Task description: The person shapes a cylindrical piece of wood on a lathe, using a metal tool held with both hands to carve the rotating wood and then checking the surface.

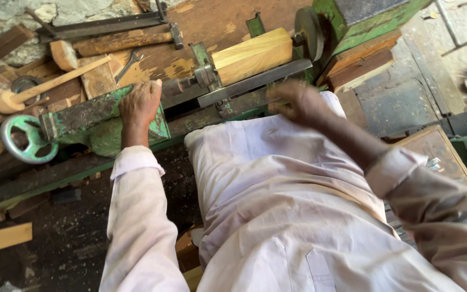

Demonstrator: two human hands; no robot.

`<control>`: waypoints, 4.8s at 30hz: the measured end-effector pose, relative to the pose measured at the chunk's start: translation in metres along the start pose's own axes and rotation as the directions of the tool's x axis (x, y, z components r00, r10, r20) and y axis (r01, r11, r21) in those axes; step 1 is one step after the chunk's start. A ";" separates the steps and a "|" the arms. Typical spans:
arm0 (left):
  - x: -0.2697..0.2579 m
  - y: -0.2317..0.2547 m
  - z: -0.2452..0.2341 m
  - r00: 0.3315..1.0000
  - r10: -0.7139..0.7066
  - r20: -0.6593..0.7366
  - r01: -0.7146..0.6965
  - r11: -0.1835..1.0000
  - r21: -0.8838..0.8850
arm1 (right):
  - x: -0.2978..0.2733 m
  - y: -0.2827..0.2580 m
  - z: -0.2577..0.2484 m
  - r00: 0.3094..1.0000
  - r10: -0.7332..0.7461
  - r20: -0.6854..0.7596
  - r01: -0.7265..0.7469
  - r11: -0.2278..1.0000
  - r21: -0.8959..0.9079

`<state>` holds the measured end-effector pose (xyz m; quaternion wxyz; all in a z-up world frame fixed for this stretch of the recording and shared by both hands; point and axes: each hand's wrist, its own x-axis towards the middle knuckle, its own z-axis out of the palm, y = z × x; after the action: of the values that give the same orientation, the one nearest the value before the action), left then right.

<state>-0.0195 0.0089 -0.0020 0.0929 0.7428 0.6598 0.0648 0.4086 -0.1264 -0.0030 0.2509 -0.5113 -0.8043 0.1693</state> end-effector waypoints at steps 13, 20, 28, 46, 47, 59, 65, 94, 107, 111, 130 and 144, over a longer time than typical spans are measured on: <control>0.015 0.011 0.011 0.964 -0.247 -0.097 0.249 0.968 0.014 | 0.183 0.039 0.012 0.925 0.262 0.274 -0.178 0.938 -0.297; 0.009 0.013 0.012 0.963 -0.240 -0.123 0.245 0.969 0.022 | 0.142 0.025 0.030 0.986 0.127 -0.112 -0.154 0.945 -0.287; 0.003 0.024 0.006 0.956 -0.226 -0.186 0.234 0.972 0.024 | 0.090 0.013 0.038 0.955 -0.049 -0.292 -0.044 0.952 -0.304; 0.007 0.005 0.010 0.974 -0.122 -0.190 0.138 0.988 0.070 | -0.134 0.072 -0.038 0.650 0.662 -0.373 -0.674 0.729 0.119; 0.001 0.007 0.009 0.972 -0.082 -0.219 0.103 0.991 0.083 | -0.141 0.080 -0.043 0.624 0.681 -0.384 -0.693 0.709 0.131; -0.080 0.013 0.020 0.917 0.115 -0.382 -0.077 0.991 0.112 | -0.033 0.083 -0.126 0.862 0.019 -0.506 -0.270 0.863 -0.427; -0.082 0.024 0.019 0.938 0.025 -0.346 -0.021 1.000 0.015 | -0.025 0.028 -0.148 0.935 0.174 -0.308 -0.221 0.967 -0.124; -0.080 0.022 0.031 0.890 0.017 -0.456 -0.106 0.980 -0.171 | -0.113 0.208 0.046 0.304 0.941 0.149 0.036 -0.168 0.985; -0.074 0.017 0.030 0.945 -0.140 -0.295 0.084 0.978 -0.193 | -0.101 0.130 -0.019 0.283 0.934 0.219 -0.169 -0.176 0.970; -0.079 0.006 0.031 0.901 0.045 -0.431 -0.087 0.993 -0.078 | -0.142 0.103 -0.064 0.460 0.880 0.121 -0.235 -0.011 0.972; -0.071 -0.023 0.011 0.899 0.261 -0.351 -0.281 0.960 -0.006 | -0.409 -0.007 -0.085 -0.013 0.983 -0.181 -0.921 0.059 0.385; -0.065 -0.045 0.021 0.929 0.181 -0.323 -0.209 0.976 -0.054 | -0.382 0.099 0.006 0.102 0.866 -0.490 -0.884 0.305 0.355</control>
<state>-0.0660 -0.0513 -0.0308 0.0116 0.7800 0.5854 0.2208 0.6122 -0.4320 -0.1478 0.3357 -0.9110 -0.2182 0.0991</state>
